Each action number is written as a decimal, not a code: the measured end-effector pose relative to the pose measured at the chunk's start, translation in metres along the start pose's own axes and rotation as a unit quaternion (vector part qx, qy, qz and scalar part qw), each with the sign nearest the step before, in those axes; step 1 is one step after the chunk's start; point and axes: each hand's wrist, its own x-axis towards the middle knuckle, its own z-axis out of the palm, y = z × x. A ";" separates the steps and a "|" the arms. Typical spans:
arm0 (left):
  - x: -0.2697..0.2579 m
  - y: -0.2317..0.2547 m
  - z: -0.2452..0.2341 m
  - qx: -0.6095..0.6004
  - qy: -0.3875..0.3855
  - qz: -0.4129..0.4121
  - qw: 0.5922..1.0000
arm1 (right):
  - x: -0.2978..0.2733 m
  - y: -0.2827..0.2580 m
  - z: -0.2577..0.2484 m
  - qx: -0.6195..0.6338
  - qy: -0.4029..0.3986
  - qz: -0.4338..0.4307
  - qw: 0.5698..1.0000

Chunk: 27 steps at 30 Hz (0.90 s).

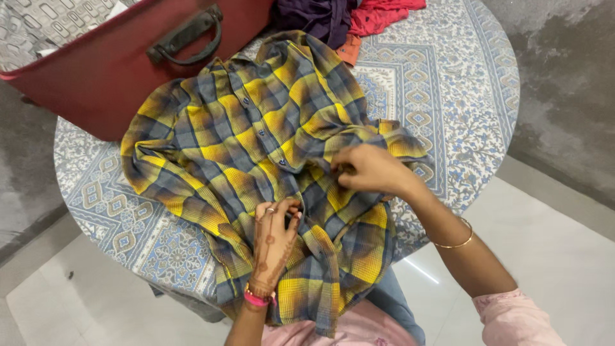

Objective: The person folds a white shirt and places it in a red suitcase, then folds a blue patterned dress and a yellow plaid shirt, placing them in the suitcase as well.

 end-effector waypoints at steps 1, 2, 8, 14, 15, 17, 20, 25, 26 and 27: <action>0.001 -0.004 0.002 -0.021 -0.025 -0.033 0.999 | -0.004 -0.008 0.001 -0.007 -0.092 0.070 0.993; 0.003 -0.008 0.004 -0.022 -0.025 -0.033 0.999 | -0.005 -0.016 0.001 -0.014 -0.181 0.137 0.974; 0.010 -0.016 0.006 -0.044 -0.065 -0.069 0.995 | -0.009 -0.044 0.014 -0.081 -0.224 0.178 0.955; 0.013 -0.007 0.001 -0.059 -0.059 -0.052 0.995 | -0.006 -0.047 0.033 -0.069 -0.066 0.106 0.990; 0.015 -0.006 0.001 -0.042 -0.076 -0.078 0.993 | -0.004 -0.046 0.037 -0.070 -0.067 0.107 0.990; 0.015 -0.005 0.003 -0.026 -0.094 -0.105 0.990 | 0.000 -0.044 0.049 -0.089 -0.005 0.084 0.992; 0.019 -0.007 0.007 -0.013 -0.083 -0.058 0.995 | -0.004 -0.037 0.056 -0.026 0.030 0.085 0.996; 0.019 -0.011 0.021 -0.091 -0.068 -0.131 0.985 | -0.005 -0.015 0.063 0.190 0.000 0.139 0.972; 0.018 -0.011 0.024 -0.092 -0.070 -0.131 0.985 | -0.005 -0.011 0.068 0.263 -0.005 0.151 0.953; 0.018 -0.011 0.027 -0.070 -0.049 -0.116 0.990 | -0.005 -0.008 0.073 0.263 -0.005 0.154 0.952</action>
